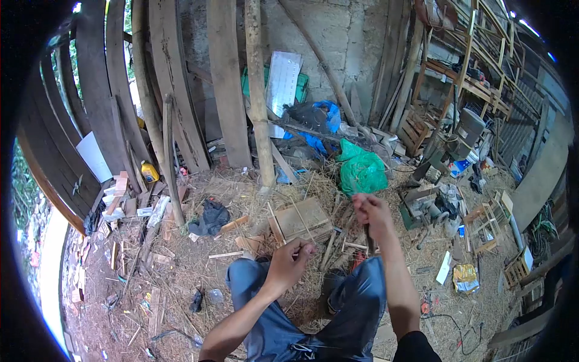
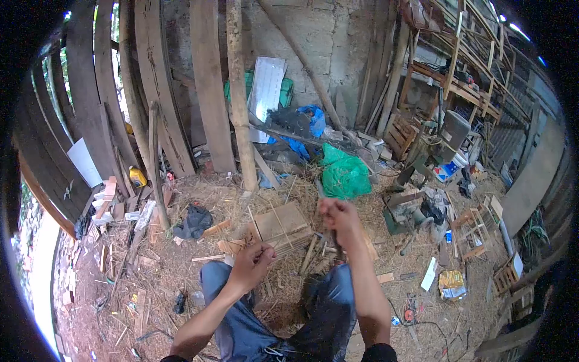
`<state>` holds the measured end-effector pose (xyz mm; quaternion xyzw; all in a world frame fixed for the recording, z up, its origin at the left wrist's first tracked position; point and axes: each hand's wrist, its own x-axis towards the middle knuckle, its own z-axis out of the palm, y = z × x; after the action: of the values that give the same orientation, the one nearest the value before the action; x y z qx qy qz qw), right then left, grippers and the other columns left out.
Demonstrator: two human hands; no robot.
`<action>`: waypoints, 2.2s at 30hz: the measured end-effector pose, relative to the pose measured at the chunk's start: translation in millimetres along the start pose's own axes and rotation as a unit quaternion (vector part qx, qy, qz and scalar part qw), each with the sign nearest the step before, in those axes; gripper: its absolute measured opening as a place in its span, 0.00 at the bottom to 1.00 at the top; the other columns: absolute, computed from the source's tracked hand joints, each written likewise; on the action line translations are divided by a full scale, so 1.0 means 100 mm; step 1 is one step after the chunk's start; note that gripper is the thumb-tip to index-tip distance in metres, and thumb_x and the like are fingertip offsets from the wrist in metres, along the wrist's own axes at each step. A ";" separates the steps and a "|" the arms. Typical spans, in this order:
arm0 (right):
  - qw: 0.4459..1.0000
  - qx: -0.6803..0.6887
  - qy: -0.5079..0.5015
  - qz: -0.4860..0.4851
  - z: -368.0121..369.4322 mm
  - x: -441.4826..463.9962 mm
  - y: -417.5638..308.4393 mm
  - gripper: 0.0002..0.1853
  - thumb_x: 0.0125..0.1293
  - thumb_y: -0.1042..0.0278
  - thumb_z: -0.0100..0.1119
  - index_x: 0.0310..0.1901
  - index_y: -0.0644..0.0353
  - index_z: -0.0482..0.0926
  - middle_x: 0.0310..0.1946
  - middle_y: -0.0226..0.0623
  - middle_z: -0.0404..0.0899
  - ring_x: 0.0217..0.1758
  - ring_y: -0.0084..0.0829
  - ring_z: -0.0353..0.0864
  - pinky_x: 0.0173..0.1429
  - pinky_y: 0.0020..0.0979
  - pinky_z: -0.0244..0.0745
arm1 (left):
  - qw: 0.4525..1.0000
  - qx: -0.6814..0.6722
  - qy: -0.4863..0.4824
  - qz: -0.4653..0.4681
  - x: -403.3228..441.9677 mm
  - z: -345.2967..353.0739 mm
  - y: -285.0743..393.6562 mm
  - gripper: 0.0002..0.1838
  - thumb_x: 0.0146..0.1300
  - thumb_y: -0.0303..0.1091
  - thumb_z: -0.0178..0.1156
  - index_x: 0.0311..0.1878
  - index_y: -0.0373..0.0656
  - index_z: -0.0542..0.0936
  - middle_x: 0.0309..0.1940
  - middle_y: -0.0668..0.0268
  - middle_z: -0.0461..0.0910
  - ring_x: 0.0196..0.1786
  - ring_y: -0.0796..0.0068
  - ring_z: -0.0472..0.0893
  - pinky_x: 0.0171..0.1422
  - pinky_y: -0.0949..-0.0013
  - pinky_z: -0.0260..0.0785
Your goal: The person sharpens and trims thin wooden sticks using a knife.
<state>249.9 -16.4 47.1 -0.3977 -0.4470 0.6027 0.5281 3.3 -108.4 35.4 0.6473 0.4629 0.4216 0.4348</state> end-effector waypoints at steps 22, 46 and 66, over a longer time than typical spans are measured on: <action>0.987 -0.077 -0.127 0.059 0.46 -0.26 0.11 0.11 0.67 0.67 0.56 0.38 0.68 0.79 0.23 0.27 0.74 0.18 0.15 0.63 0.21 0.20 0.55 | 0.995 0.040 0.076 0.059 0.18 0.16 -0.08 0.09 0.67 0.32 0.54 0.38 0.34 0.77 0.28 0.65 0.79 0.32 0.81 0.76 0.38 0.74 0.68; 0.993 -0.039 -0.089 0.070 0.59 -0.30 0.12 0.10 0.67 0.66 0.56 0.37 0.66 0.79 0.23 0.26 0.74 0.19 0.14 0.62 0.21 0.18 0.54 | 0.974 0.147 0.129 0.110 0.11 0.17 0.14 0.03 0.64 0.24 0.54 0.37 0.35 0.71 0.30 0.46 0.77 0.35 0.43 0.76 0.35 0.56 0.67; 0.993 0.035 -0.088 0.078 0.46 -0.26 0.14 0.12 0.68 0.68 0.54 0.45 0.68 0.77 0.24 0.24 0.73 0.19 0.14 0.62 0.21 0.17 0.52 | 0.956 0.194 0.119 0.184 0.07 0.13 0.05 0.05 0.62 0.23 0.52 0.41 0.36 0.72 0.34 0.49 0.76 0.40 0.46 0.76 0.40 0.53 0.68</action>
<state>206.0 -48.6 47.1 -0.3585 -0.4381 0.6895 0.4518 18.4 -104.9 37.7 0.7387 0.4567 0.4701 0.1574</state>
